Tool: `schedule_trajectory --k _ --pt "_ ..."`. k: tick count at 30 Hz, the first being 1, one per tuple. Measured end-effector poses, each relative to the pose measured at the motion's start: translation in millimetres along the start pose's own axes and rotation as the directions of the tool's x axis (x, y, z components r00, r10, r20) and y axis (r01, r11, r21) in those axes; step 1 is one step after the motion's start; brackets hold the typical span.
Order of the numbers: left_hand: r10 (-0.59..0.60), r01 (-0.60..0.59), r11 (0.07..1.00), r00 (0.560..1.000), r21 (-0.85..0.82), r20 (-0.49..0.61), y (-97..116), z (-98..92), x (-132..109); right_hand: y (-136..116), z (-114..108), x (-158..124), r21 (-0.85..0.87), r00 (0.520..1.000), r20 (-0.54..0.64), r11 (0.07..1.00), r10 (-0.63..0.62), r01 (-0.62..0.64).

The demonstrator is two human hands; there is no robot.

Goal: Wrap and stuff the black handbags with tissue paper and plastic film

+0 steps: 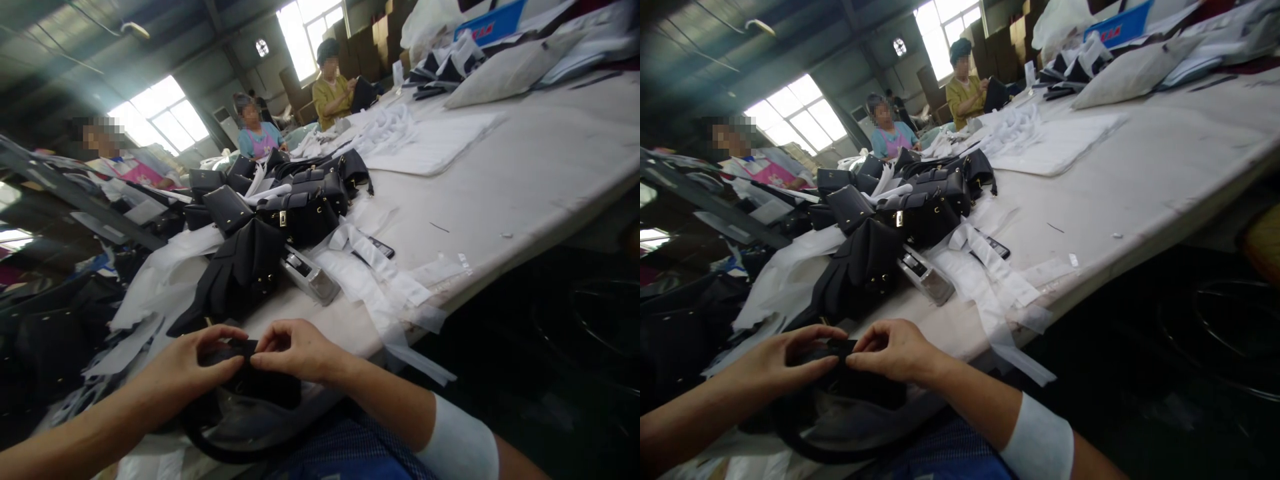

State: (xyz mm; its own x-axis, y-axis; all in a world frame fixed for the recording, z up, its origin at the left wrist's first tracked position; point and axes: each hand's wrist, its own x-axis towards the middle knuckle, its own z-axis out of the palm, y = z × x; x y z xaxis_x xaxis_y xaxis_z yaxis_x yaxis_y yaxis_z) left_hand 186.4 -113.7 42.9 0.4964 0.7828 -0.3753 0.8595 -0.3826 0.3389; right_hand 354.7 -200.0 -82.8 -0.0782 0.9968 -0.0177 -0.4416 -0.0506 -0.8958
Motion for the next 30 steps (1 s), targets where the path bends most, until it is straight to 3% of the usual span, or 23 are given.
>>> schedule_trajectory --k 6,14,22,30 --pt "-0.005 0.007 0.999 0.999 0.05 -0.036 6 1.7 2 0 5 0 -0.01 1.0 -0.018 1.0 -0.01 0.01" --pt "-0.013 0.011 0.999 0.998 -0.043 -0.061 5 6.1 -1 -2 5 0 0.013 0.998 0.002 0.998 0.061 -0.061" --pt "0.02 -0.022 0.998 0.999 -0.055 -0.038 13 4.7 -1 -6 4 4 -0.017 0.998 0.016 0.998 0.058 -0.058" --pt "0.018 -0.013 0.991 0.999 -0.131 0.032 7 3.4 -4 -7 1 0 -0.024 0.999 0.033 0.999 0.023 -0.022"
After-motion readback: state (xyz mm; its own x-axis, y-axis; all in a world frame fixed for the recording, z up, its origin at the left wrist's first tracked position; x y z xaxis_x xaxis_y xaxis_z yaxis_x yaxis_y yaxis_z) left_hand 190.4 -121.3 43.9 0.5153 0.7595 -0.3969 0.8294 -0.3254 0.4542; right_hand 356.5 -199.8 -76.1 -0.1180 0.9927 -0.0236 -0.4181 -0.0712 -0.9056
